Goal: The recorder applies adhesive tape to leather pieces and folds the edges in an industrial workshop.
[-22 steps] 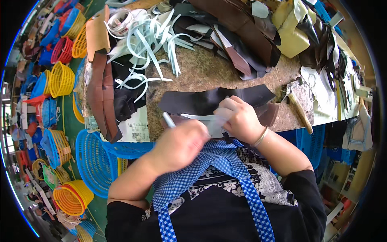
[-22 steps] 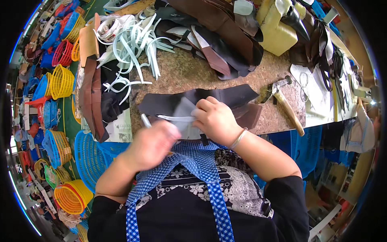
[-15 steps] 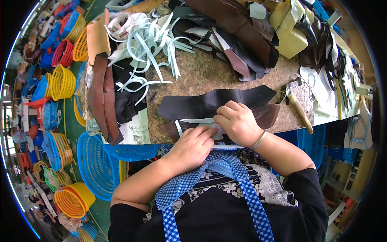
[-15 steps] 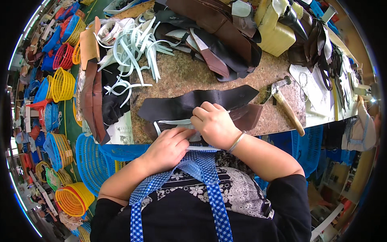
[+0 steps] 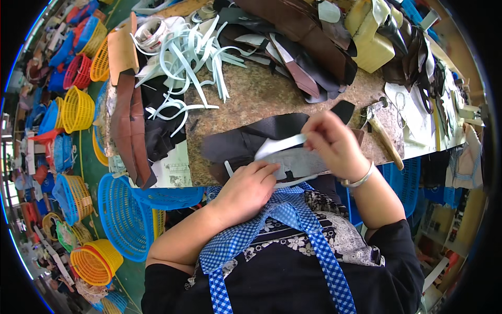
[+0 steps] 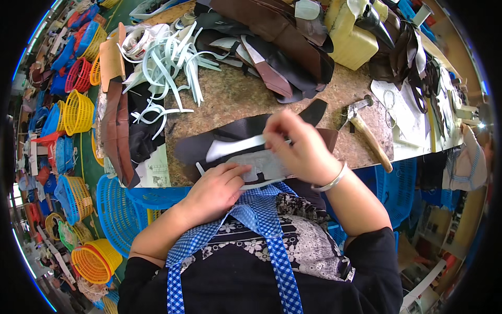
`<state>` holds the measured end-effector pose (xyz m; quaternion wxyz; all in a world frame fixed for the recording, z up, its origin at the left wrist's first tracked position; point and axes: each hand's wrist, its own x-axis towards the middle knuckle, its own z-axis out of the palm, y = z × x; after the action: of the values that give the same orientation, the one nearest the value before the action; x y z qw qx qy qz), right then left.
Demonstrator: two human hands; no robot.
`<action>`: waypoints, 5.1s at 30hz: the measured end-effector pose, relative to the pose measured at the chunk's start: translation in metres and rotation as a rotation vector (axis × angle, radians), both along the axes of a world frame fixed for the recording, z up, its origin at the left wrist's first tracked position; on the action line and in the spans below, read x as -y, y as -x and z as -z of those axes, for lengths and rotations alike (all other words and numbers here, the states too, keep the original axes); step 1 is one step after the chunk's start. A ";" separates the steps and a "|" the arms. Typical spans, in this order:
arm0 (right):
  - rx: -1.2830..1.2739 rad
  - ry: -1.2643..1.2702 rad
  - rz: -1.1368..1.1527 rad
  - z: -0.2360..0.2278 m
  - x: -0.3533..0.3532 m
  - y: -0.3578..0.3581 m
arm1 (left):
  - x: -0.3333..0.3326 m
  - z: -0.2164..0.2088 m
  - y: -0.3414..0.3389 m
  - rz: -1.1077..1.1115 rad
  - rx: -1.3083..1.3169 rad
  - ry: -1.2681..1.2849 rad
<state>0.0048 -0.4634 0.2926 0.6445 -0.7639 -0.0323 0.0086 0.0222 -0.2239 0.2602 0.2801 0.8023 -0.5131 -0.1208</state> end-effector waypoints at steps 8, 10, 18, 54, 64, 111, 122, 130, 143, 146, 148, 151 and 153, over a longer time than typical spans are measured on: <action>0.395 0.180 0.685 -0.048 0.103 0.017 | -0.005 -0.012 -0.012 -0.147 -0.233 0.236; 0.484 1.236 0.716 -0.045 0.133 0.023 | -0.010 -0.030 -0.015 -0.365 -0.552 0.400; 0.183 0.156 -0.294 -0.002 -0.006 0.040 | 0.018 -0.046 -0.006 0.027 -0.729 0.137; 0.590 0.890 -0.309 0.041 -0.026 0.021 | -0.008 0.011 -0.028 -0.678 -0.238 -0.072; 0.410 0.958 -0.320 0.034 -0.041 0.010 | -0.036 0.005 -0.034 -0.880 -0.919 0.178; 0.222 0.806 0.350 0.051 0.038 0.076 | 0.083 -0.008 -0.053 -0.171 0.192 0.047; -0.069 0.569 0.397 0.050 0.044 0.058 | 0.075 0.014 -0.002 0.179 0.457 -0.024; -0.046 0.685 0.455 0.050 0.046 0.054 | 0.106 -0.001 -0.007 0.294 0.545 -0.236; 0.235 1.132 0.214 0.056 0.035 0.087 | 0.109 -0.016 -0.049 -0.355 0.397 0.074; 0.244 1.136 0.216 0.057 0.039 0.089 | 0.091 -0.005 -0.055 -0.214 0.126 -0.045; 0.159 1.116 0.198 0.058 0.040 0.092 | 0.085 -0.011 -0.034 -0.120 0.374 0.156; 0.191 1.035 0.220 0.045 0.045 0.088 | 0.079 -0.004 -0.001 0.194 0.619 0.056; 0.029 0.081 0.291 0.049 0.058 0.087 | 0.078 0.010 0.007 0.240 0.578 -0.025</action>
<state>-0.0826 -0.5216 0.2437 0.6071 -0.7859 0.0697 -0.0946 0.0151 -0.3021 0.2505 0.0967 0.7405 -0.6610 0.0739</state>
